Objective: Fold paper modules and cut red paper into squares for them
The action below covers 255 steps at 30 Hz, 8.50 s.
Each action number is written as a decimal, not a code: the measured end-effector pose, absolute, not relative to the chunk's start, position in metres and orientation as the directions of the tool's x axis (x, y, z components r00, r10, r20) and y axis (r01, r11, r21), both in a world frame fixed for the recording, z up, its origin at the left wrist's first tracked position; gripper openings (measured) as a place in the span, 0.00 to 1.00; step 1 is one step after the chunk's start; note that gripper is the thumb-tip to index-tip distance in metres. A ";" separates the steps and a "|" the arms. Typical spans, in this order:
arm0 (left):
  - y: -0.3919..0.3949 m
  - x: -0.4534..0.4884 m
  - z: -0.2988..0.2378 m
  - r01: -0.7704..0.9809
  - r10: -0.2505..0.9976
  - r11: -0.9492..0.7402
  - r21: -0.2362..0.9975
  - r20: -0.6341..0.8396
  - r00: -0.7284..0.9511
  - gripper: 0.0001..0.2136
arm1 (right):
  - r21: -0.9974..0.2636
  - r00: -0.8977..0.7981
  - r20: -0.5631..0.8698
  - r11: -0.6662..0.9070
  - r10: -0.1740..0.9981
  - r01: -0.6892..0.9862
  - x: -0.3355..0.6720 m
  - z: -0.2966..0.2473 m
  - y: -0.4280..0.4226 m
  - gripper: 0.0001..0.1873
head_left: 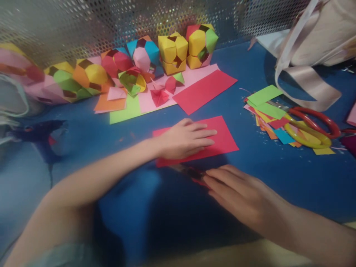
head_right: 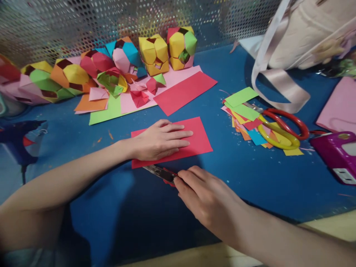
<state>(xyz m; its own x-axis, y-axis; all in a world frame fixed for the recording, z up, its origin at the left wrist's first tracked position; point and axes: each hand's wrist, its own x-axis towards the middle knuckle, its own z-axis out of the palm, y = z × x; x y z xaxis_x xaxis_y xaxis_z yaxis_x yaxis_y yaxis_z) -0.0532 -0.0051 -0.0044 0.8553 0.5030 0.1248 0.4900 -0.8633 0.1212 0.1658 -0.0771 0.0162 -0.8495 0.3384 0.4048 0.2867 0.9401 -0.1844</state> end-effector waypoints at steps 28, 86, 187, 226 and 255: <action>-0.006 -0.054 -0.005 0.485 0.498 -0.867 0.115 0.144 0.855 0.16 | -0.129 -0.875 0.381 0.954 0.300 0.271 0.149 0.015 -0.080 0.13; -0.007 -0.073 0.026 0.814 0.892 -0.431 0.391 0.051 0.448 0.14 | -0.562 -0.708 -0.126 0.538 0.695 0.628 0.177 0.037 0.038 0.06; -0.018 -0.054 0.012 0.422 0.995 -0.079 0.903 0.044 0.091 0.17 | -0.608 -0.614 0.072 0.523 0.786 0.597 0.154 0.027 0.026 0.19; -0.018 -0.058 0.001 0.529 0.942 -0.277 0.802 0.118 0.315 0.23 | -0.847 -0.571 0.120 0.383 0.812 0.368 0.148 0.008 0.025 0.05; -0.010 -0.070 0.010 0.684 0.936 -0.293 0.668 0.056 0.347 0.15 | -0.789 -0.559 0.358 0.563 0.747 0.247 0.158 0.003 0.036 0.04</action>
<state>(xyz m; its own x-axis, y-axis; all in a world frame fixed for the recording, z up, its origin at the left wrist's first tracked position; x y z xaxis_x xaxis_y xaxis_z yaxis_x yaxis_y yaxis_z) -0.0697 -0.0099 0.0102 0.3467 0.9363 0.0562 0.6839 -0.2933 0.6680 0.1581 0.0356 0.0028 -0.5595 0.7475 0.3582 0.2468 0.5628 -0.7889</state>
